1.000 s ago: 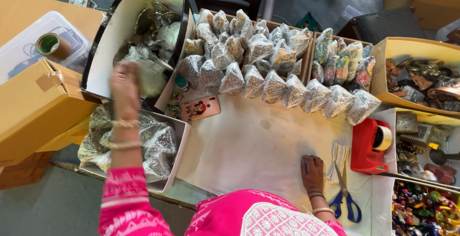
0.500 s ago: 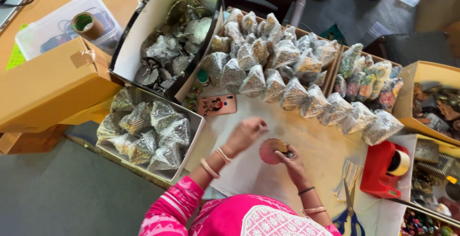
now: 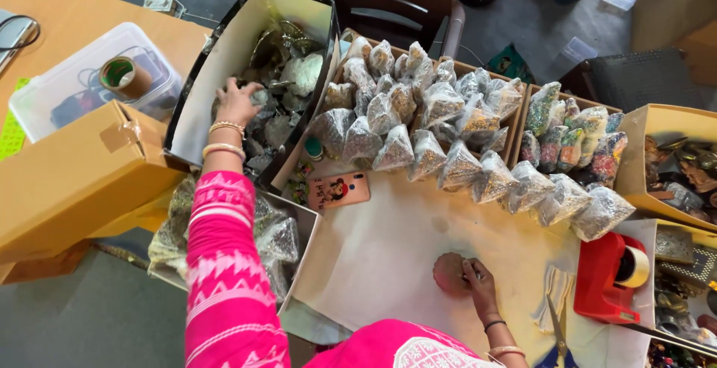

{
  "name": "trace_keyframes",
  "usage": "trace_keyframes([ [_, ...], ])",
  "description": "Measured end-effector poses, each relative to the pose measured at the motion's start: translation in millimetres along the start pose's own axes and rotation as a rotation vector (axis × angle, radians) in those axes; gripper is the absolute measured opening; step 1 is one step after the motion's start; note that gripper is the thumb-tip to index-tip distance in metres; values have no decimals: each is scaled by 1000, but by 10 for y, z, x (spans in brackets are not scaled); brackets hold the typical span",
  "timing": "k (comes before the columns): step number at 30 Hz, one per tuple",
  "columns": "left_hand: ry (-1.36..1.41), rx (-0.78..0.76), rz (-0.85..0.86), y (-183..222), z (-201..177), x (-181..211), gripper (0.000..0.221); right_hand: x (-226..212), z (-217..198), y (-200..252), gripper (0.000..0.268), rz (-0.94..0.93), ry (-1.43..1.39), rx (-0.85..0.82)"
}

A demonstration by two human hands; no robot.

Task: The person wraps small decorative items in bubble wrap using scissors to cut the material and rubber bands to secure the packages. The wrapped items are then placed into a cardboard box.

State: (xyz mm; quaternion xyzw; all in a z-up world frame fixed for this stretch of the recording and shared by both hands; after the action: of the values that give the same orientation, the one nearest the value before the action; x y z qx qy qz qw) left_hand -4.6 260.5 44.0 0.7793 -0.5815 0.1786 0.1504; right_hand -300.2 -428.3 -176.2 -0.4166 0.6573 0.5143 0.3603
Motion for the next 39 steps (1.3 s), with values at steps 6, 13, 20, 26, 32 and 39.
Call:
trace_keyframes([
  [6,-145,-75,-126,-498,993,-637,46,45,-64,8,24,30,-2,30],
  [13,272,16,-154,-302,444,-364,24,137,-141,-28,26,59,4,58],
  [20,-25,42,265,-73,-116,-121,32,203,-221,-73,27,52,-15,48],
  [26,557,-764,-23,423,645,-86,48,281,-257,-130,28,128,-34,81],
  [32,-115,-846,-84,524,1425,-396,44,204,-228,-93,30,48,22,64],
  [39,-122,-649,-30,217,1395,-593,30,170,-176,-82,28,40,-33,60],
])
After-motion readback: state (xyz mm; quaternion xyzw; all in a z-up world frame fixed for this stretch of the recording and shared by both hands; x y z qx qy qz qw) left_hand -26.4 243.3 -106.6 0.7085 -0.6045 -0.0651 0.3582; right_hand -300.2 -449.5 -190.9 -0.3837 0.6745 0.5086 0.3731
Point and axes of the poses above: each hand's wrist, its own y-axis away from the middle knuckle, its own z-axis out of the palm, x = y × z, the point moved 5 cm from there along -y, towards the middle knuckle, and after that the axes turned 7 degrees about y, right-handed, at the moved point
